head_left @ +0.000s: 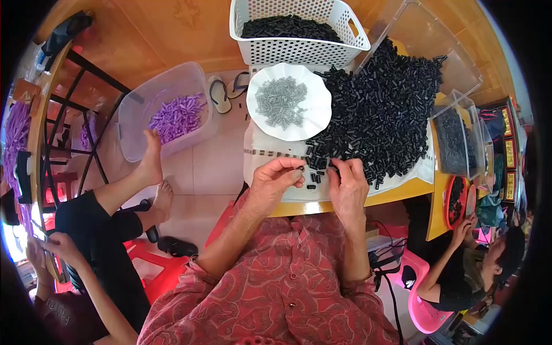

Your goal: The person assembles small plastic components by inserting pins into black plastic pieces by hand.

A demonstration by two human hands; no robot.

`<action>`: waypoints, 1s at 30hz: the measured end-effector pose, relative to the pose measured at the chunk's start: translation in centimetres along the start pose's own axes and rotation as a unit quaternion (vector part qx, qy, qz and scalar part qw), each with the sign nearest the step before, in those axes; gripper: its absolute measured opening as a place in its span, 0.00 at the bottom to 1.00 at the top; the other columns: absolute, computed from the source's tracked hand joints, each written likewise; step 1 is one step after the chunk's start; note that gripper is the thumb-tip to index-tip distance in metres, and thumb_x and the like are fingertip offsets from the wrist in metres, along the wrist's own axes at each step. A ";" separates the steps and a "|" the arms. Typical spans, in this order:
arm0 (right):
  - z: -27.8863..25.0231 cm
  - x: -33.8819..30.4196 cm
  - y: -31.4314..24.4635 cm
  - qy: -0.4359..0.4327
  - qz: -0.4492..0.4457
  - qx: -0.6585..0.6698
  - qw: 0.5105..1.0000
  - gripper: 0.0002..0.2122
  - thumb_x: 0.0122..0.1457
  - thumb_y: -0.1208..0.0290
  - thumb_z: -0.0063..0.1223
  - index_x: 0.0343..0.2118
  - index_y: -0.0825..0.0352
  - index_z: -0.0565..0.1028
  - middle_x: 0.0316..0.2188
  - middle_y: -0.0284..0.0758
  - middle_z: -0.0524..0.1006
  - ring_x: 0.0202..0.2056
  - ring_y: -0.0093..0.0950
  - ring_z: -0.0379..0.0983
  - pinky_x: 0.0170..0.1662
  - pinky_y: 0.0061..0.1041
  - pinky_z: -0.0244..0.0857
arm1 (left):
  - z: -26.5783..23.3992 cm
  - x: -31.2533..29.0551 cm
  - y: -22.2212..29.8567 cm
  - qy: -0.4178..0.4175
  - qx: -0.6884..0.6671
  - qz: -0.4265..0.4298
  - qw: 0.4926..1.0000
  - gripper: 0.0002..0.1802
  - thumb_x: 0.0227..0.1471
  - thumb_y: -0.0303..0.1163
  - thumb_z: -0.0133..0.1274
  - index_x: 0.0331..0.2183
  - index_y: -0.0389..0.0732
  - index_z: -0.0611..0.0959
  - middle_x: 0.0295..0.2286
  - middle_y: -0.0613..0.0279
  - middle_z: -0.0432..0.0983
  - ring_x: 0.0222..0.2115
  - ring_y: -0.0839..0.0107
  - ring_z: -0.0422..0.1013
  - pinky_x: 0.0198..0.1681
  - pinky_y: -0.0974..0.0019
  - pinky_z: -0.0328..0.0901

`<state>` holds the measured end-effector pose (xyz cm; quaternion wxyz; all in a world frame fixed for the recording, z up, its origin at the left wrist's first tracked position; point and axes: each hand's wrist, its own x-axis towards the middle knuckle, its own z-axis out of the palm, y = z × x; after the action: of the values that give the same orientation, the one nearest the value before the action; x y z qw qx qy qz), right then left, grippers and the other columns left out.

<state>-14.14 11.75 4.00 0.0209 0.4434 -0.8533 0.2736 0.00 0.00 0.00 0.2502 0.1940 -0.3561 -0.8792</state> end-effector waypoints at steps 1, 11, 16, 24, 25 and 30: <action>0.0 -0.1 0.2 -0.008 0.004 0.000 1.000 0.08 0.48 0.80 0.58 0.33 0.68 0.76 0.30 0.38 0.70 0.29 0.37 0.72 0.31 0.32 0.66 | 0.0 0.0 0.0 0.003 0.003 -0.003 1.000 0.12 0.54 0.20 0.50 0.42 0.33 0.78 0.33 0.64 0.74 0.31 0.77 0.72 0.37 0.72 0.68; 0.5 -0.5 0.9 0.076 -0.026 0.090 0.993 0.05 0.52 0.82 0.54 0.33 0.69 0.73 0.27 0.36 0.73 0.26 0.30 0.72 0.28 0.26 0.65 | 0.0 0.0 -0.1 0.008 -0.004 -0.019 1.000 0.12 0.54 0.20 0.50 0.42 0.33 0.78 0.33 0.63 0.75 0.31 0.77 0.72 0.38 0.72 0.69; -0.7 -0.9 -0.9 -0.014 0.176 0.375 0.910 0.04 0.56 0.80 0.54 0.34 0.70 0.72 0.25 0.30 0.73 0.25 0.16 0.68 0.29 0.16 0.64 | -0.1 0.0 -0.1 0.006 -0.011 -0.020 1.000 0.12 0.54 0.21 0.50 0.42 0.33 0.78 0.33 0.63 0.75 0.31 0.77 0.72 0.38 0.72 0.69; -1.0 -1.0 -2.4 -0.069 0.189 0.496 0.844 0.05 0.56 0.81 0.54 0.36 0.70 0.74 0.26 0.27 0.73 0.26 0.13 0.67 0.30 0.13 0.63 | 0.1 0.0 -0.3 -0.015 -0.029 -0.006 0.999 0.11 0.55 0.22 0.50 0.42 0.33 0.78 0.31 0.63 0.76 0.31 0.78 0.71 0.37 0.73 0.68; -0.9 -1.0 -2.5 -0.072 0.185 0.490 0.849 0.06 0.56 0.81 0.54 0.36 0.70 0.74 0.25 0.27 0.72 0.26 0.13 0.67 0.30 0.13 0.63 | 0.0 0.0 -0.3 -0.018 -0.027 -0.005 0.999 0.11 0.55 0.23 0.50 0.42 0.33 0.78 0.31 0.63 0.76 0.31 0.78 0.71 0.37 0.73 0.68; -0.6 -1.0 -2.8 -0.079 0.184 0.499 0.843 0.06 0.55 0.83 0.53 0.36 0.71 0.74 0.26 0.27 0.72 0.26 0.13 0.67 0.31 0.12 0.63 | 0.1 0.0 -0.2 -0.019 -0.017 -0.009 1.000 0.11 0.56 0.24 0.50 0.42 0.34 0.78 0.30 0.63 0.76 0.30 0.78 0.71 0.37 0.74 0.68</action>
<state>-11.51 11.50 5.53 -0.3212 0.2486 -0.6661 0.6256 -0.08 0.20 -0.04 0.2390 0.1757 -0.3439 -0.8909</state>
